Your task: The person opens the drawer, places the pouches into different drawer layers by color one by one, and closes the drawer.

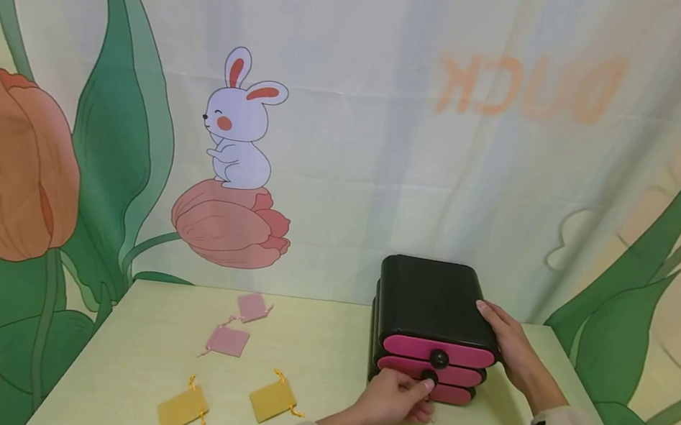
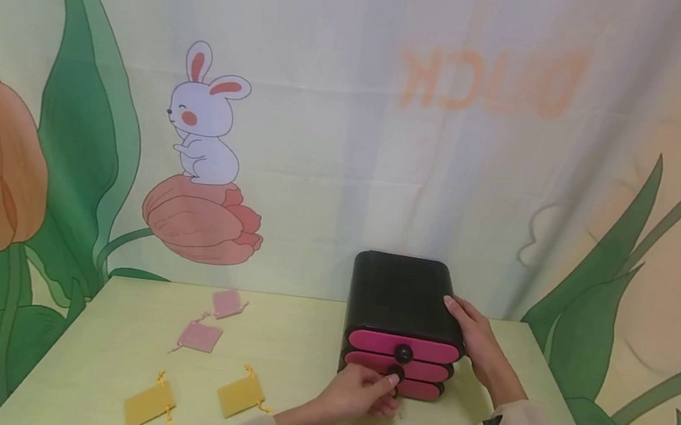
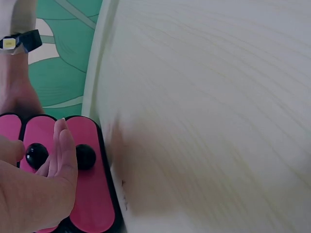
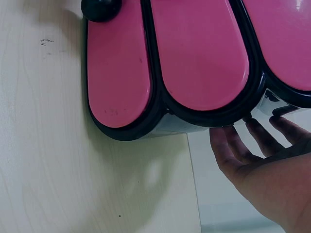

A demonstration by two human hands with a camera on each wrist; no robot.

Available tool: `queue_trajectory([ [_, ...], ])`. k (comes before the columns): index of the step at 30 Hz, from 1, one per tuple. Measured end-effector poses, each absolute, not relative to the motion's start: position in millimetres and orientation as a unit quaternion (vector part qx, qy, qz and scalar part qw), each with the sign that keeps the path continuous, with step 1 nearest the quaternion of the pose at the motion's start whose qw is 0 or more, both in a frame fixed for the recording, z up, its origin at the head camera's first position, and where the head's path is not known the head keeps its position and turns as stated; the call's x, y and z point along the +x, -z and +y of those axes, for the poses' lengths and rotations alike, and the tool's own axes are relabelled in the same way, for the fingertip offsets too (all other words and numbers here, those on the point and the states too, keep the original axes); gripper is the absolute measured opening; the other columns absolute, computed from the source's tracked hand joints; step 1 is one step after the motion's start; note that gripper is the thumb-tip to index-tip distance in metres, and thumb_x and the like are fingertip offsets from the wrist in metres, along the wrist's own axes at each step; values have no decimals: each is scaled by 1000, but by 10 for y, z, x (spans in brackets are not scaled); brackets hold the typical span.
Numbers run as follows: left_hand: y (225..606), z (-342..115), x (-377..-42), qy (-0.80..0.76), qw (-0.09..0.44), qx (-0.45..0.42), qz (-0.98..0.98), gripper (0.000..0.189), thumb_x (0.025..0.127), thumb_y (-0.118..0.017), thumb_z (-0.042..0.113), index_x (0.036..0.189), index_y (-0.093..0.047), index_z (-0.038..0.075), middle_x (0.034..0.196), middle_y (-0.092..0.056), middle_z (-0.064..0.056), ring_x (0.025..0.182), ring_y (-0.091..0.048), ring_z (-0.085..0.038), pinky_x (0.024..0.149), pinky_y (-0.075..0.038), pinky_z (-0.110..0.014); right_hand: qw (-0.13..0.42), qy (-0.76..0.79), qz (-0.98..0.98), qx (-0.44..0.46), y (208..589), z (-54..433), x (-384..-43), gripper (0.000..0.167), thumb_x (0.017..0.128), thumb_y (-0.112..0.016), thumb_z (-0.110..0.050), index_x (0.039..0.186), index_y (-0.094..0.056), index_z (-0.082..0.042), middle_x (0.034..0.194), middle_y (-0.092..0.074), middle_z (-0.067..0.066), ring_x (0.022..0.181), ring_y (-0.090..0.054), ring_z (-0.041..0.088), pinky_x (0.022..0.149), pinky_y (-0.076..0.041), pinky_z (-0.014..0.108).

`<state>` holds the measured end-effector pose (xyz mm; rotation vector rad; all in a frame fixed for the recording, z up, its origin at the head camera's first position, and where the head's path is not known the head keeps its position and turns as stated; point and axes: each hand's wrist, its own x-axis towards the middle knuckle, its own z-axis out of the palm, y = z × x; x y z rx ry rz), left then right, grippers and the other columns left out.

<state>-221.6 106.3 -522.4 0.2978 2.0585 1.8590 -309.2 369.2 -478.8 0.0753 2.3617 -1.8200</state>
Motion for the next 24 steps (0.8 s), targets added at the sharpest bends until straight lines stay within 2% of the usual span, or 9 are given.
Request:
queue_trajectory([
  [5, 5291, 1126, -2255, -655, 155, 103, 732, 38, 105, -68, 32, 94, -80, -3, 83, -79, -14, 79, -79, -30, 71, -65, -39, 76, 610, 789, 24, 4793, 3700, -3083, 94, 106, -48, -66, 169, -15, -6, 171, -24, 27, 157, -24, 44, 125, -23, 62],
  [11, 5363, 1175, -2297, -679, 157, 102, 710, 36, 105, -68, 28, 102, -79, -7, 89, -79, -17, 84, -79, -34, 74, -65, -41, 71, 610, 789, 19, 4810, 3706, -3085, 92, 106, -47, -65, 169, -17, -6, 170, -24, 26, 157, -26, 43, 125, -24, 61],
  [18, 5372, 1143, -2173, -690, 179, 104, 694, 36, 104, -71, 28, 94, -80, -5, 83, -78, -15, 81, -79, -34, 75, -65, -43, 70, 605, 793, 24, 4807, 3700, -3078, 93, 106, -47, -66, 169, -18, -5, 170, -25, 27, 156, -26, 44, 125, -24, 62],
  [24, 5376, 1127, -1990, -682, 177, 116, 700, 36, 104, -71, 30, 89, -81, -2, 78, -78, -10, 77, -79, -32, 72, -65, -41, 66, 604, 794, 19, 4791, 3694, -3072, 91, 107, -46, -65, 169, -18, -5, 170, -26, 28, 156, -27, 44, 124, -26, 63],
])
